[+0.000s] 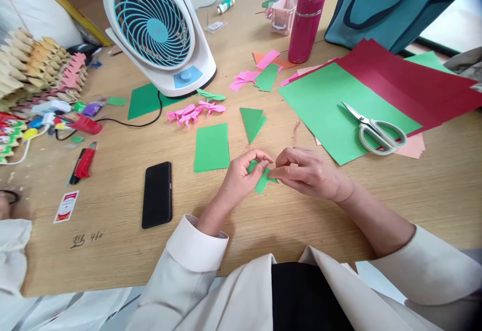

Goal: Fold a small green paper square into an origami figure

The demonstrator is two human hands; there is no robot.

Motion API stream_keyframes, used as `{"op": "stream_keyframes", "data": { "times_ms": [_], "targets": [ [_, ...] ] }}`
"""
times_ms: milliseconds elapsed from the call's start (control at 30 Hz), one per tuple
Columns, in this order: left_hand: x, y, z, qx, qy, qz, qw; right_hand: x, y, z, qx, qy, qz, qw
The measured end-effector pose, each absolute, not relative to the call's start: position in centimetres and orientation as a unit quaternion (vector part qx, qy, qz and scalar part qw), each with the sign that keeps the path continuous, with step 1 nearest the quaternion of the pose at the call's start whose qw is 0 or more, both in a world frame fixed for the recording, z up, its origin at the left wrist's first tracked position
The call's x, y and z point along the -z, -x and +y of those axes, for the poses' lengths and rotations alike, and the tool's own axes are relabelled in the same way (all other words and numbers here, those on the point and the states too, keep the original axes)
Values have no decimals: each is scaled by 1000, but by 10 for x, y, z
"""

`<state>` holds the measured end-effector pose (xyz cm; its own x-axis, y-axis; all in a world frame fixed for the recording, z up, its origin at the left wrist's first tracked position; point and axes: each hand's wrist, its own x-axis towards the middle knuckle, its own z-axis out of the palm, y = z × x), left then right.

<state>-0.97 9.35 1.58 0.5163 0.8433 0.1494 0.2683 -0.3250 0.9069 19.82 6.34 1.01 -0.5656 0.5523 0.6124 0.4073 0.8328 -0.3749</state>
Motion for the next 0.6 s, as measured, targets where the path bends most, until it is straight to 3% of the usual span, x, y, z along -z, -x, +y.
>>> {"op": "stream_keyframes", "data": {
  "times_ms": [100, 333, 600],
  "targets": [
    [-14, 10, 96, -314, -735, 359, 482, -10, -197, 62, -51, 279, -882, 377],
    [-14, 9, 94, -339, -723, 354, 487, -7, -192, 62, -176, 305, -834, 424],
    [-12, 9, 96, -340, -715, 353, 499, -6, -198, 64, -192, 309, -842, 399]
  ]
}}
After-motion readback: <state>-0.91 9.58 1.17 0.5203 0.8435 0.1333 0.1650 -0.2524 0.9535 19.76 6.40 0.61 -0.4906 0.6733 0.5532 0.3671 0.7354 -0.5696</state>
